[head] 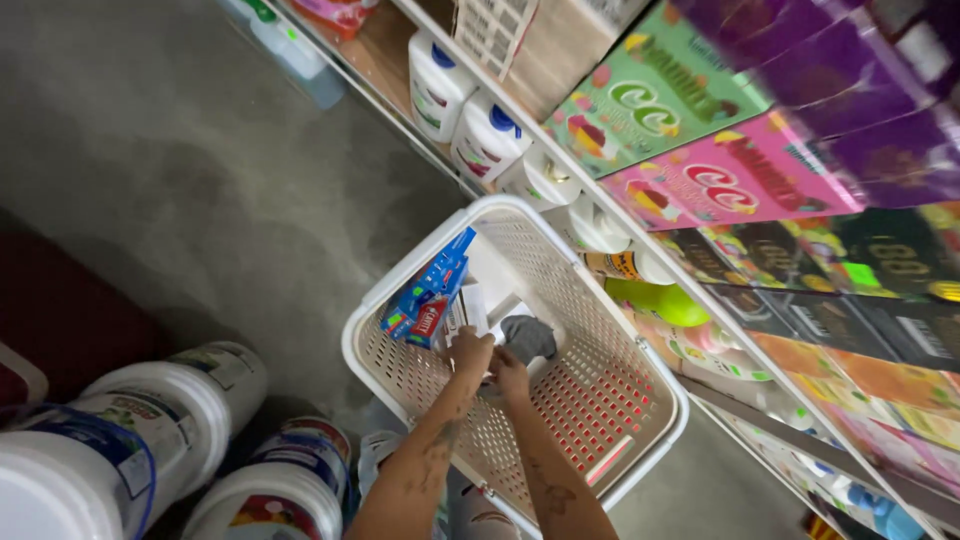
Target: Selecting toothpaste boxes and other toiletries from a shelf, wiping them with a cloth, and placing them into a shopping basket.
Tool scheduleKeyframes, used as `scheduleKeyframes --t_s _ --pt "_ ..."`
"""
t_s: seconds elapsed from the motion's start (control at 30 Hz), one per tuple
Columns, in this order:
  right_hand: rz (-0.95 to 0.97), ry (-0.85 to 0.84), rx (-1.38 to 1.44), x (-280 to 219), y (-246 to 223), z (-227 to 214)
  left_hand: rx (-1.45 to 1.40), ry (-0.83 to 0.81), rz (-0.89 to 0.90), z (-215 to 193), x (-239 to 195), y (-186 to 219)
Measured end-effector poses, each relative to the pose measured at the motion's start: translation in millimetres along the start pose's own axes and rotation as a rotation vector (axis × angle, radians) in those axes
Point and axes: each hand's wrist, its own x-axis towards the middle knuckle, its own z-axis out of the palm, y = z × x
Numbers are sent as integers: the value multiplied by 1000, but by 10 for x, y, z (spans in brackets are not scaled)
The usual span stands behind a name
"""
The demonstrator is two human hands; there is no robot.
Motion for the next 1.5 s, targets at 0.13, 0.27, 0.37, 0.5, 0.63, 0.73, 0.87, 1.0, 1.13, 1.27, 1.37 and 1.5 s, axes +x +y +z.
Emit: scheduleKeyframes --t_s 0.13,0.27,0.37,0.5,0.63,0.73,0.87,1.0,1.13,1.27,1.37,1.5 --pt "-205 35 -190 286 458 -355 198 39 -130 91 132 -86" --pt "-392 99 -682 227 159 -313 161 163 -222 316 334 -243" --pt "-579 47 -930 387 205 -417 151 141 -313 246 286 -55" --pt "-482 -59 -411 768 487 -411 281 81 -353 306 357 51" --pt "-260 69 -433 1190 1260 -1006 364 44 -368 340 375 34" --pt "-735 210 -1233 1167 1479 -1293 427 119 -286 444 396 -119" --pt "-249 265 -395 991 1264 -1104 448 -21 -74 471 119 -18" --pt "202 105 467 403 482 -876 401 -396 217 694 -236 64" --pt "69 123 331 -98 262 -1048 500 -679 312 886 -215 23" --pt "140 366 -259 -553 -157 -999 454 -832 250 1042 -157 -466" --pt "85 402 -312 -951 -385 -1063 145 -933 403 901 -405 -386" --pt "-137 213 -129 -1640 -846 -1334 -304 -1021 249 -165 -1276 411"
